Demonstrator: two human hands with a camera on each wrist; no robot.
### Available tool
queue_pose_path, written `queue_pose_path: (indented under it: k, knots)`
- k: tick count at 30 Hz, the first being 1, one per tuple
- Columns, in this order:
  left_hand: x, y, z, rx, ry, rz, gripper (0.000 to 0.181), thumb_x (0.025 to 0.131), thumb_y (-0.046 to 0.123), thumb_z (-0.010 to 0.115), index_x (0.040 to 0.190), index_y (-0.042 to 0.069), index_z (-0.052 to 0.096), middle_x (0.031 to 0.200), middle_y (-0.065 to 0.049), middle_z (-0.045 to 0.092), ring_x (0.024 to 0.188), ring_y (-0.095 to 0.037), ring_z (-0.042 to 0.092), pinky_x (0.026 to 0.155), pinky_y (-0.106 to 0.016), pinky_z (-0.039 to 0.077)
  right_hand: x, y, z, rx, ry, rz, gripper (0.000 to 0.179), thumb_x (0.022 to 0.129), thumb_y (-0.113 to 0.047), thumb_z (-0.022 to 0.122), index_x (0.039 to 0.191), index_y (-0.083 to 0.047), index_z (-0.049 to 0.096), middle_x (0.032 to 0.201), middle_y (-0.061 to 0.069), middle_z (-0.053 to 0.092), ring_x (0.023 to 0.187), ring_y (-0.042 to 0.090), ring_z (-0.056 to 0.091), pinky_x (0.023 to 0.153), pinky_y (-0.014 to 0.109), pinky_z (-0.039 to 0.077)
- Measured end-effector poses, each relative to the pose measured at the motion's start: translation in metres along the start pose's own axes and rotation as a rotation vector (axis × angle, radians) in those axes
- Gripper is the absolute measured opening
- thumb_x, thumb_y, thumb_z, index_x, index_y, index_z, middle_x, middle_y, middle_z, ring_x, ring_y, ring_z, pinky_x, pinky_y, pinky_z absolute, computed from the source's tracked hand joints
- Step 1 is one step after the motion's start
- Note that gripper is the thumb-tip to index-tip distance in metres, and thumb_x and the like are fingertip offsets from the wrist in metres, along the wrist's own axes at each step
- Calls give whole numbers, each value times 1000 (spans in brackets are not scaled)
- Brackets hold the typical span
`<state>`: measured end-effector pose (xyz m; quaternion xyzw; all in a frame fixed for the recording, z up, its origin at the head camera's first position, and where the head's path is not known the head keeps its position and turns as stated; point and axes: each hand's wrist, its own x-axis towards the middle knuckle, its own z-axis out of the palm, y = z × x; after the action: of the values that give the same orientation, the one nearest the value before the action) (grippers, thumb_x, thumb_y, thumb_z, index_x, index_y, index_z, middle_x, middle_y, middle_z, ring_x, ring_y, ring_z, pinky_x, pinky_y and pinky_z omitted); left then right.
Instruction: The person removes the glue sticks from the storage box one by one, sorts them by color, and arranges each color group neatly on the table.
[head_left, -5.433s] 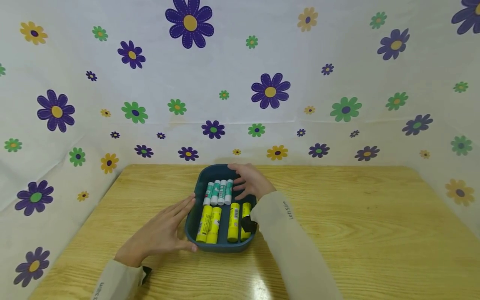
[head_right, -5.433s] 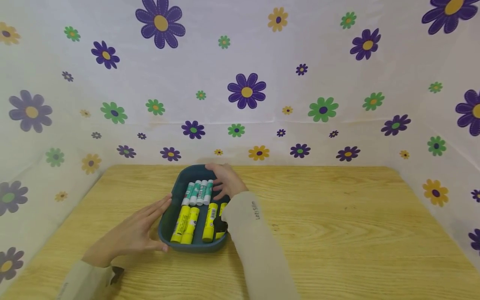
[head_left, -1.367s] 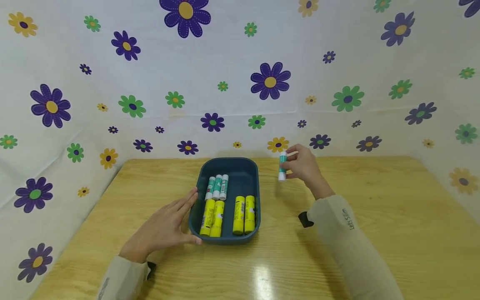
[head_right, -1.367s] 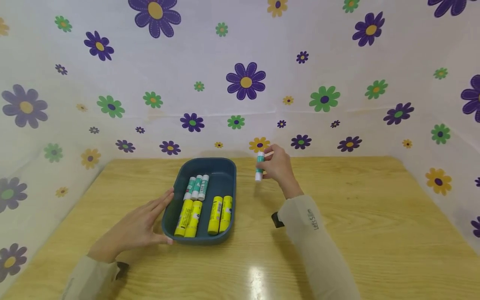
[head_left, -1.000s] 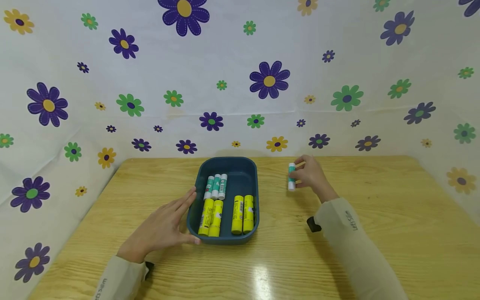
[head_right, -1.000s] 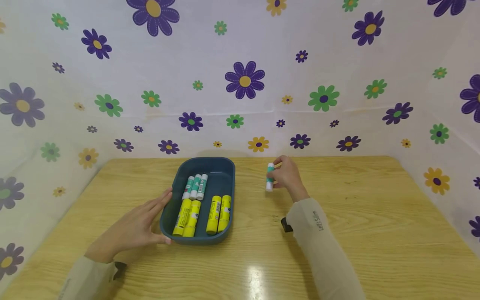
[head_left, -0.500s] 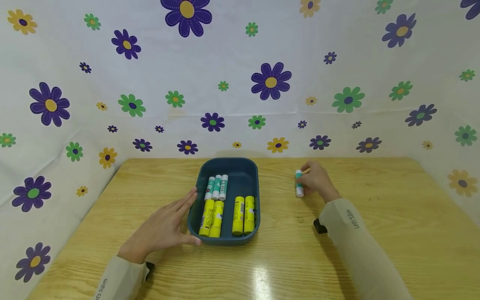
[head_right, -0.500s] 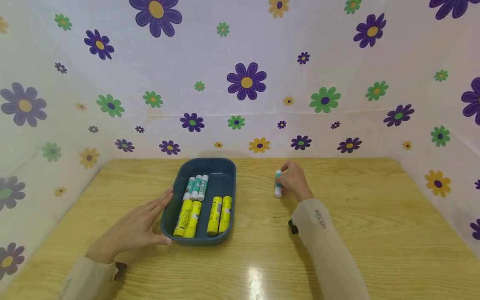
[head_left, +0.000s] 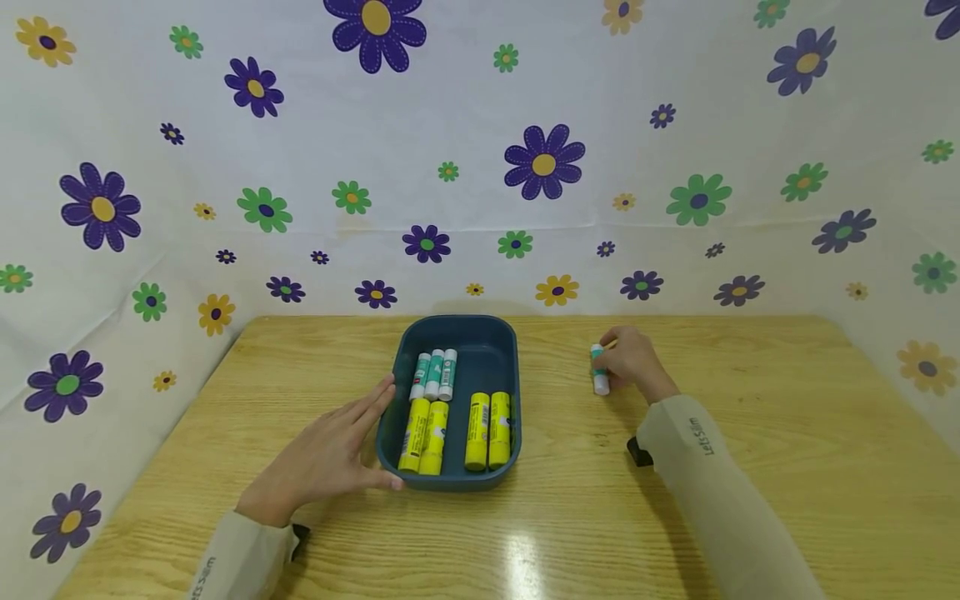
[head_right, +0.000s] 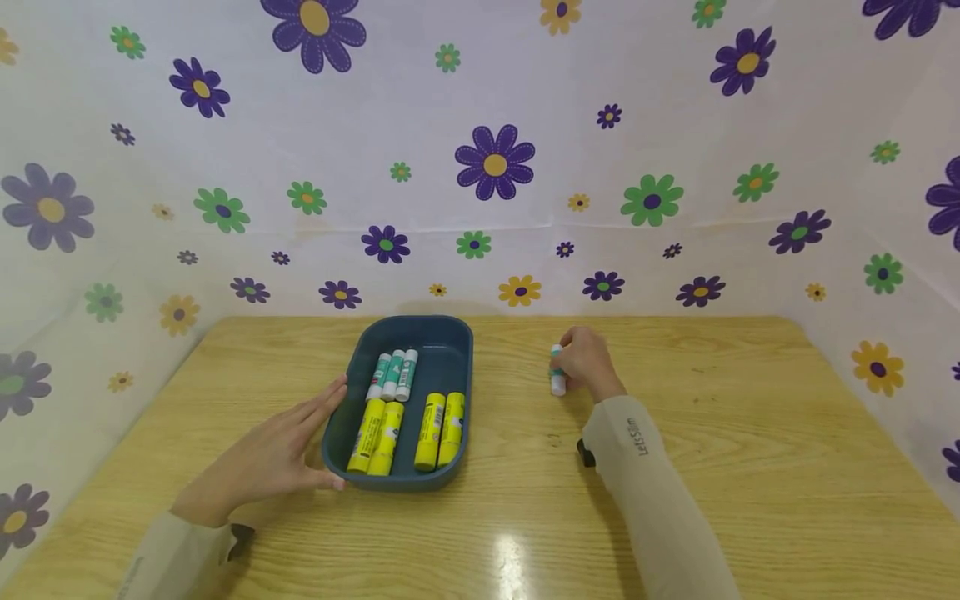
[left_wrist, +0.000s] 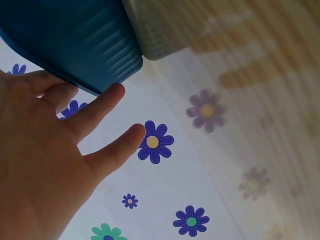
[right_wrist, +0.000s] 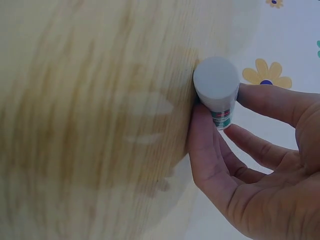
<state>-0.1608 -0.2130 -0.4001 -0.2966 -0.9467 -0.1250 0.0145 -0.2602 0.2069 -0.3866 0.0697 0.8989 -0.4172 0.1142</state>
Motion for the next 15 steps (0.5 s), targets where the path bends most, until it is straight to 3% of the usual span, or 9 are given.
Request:
queue_pose_path:
  k: [10, 15]
  knots:
    - [0, -1, 1, -15, -9, -9, 120, 77, 75, 70, 159, 0, 26, 167, -14, 20, 141, -41, 41, 107, -62, 40, 0, -2, -3, 20, -14, 8, 56, 91, 0, 66, 138, 17, 42, 126, 37, 51, 97, 44, 68, 69, 36, 62]
    - [0, 0, 0, -30, -20, -13, 120, 77, 73, 73, 160, 0, 25, 167, -14, 19, 142, -41, 40, 108, -62, 39, -2, -8, -10, 55, -5, 9, 57, 94, -1, 64, 141, 16, 39, 132, 37, 48, 109, 45, 61, 78, 39, 61]
